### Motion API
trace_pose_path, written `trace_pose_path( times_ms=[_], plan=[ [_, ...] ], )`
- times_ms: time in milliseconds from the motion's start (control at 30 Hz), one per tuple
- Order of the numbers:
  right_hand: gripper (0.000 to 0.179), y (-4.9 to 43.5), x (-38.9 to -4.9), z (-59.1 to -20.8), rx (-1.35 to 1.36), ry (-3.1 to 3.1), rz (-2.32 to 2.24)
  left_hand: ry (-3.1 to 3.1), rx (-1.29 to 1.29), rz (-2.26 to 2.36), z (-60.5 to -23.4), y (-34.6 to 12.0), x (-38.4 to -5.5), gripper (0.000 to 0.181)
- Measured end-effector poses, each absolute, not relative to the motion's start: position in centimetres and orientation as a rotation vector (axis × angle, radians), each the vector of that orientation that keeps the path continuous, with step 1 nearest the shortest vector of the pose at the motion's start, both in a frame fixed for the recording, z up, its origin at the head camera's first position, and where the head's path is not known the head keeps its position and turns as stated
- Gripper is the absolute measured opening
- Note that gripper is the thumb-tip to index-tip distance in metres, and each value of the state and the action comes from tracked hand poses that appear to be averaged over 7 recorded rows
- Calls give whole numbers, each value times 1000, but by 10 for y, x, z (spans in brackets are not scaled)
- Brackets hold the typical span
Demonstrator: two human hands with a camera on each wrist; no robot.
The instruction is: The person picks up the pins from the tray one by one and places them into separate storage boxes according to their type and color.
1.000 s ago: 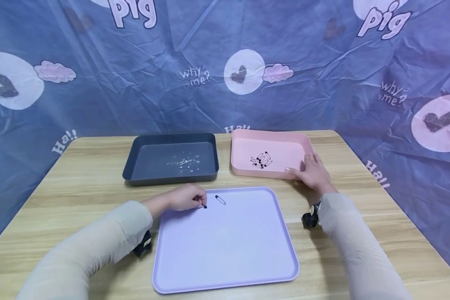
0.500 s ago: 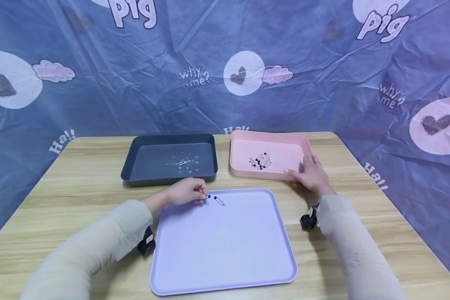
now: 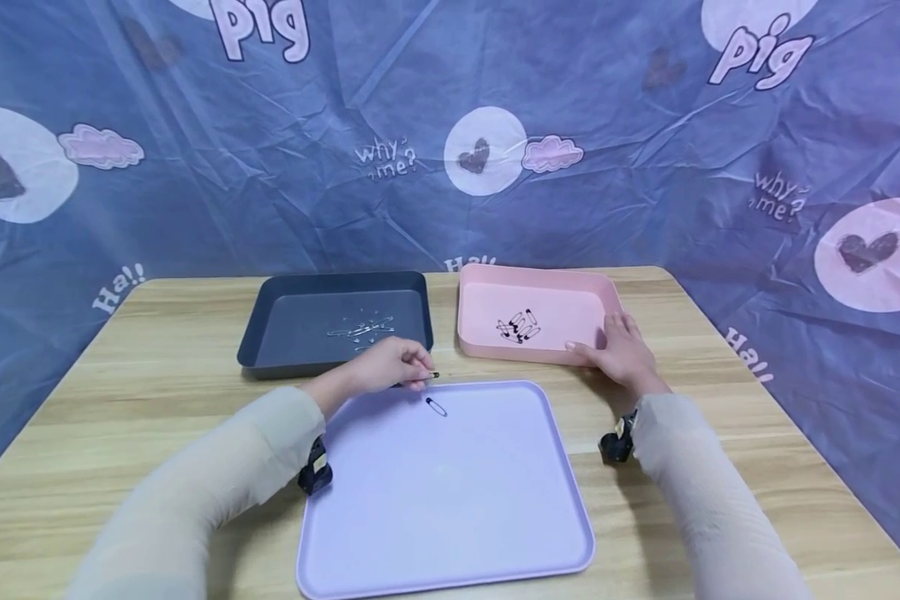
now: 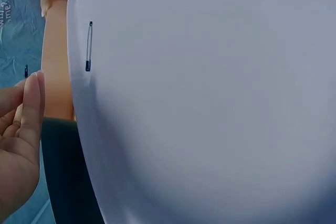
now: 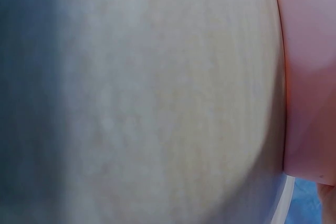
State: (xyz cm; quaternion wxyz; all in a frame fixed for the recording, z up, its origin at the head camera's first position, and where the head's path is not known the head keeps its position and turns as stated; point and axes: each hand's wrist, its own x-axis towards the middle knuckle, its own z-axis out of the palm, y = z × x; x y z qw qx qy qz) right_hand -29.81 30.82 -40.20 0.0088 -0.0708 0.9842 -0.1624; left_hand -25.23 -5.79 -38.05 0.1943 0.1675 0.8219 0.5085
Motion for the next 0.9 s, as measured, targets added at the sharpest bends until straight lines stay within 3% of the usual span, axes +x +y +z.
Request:
trace_pose_path(
  times_ms=[900],
  plan=[
    [108,308,-300,-406,-197,3076,-543,2241,191,1768,-373,17,-307,12]
  ],
)
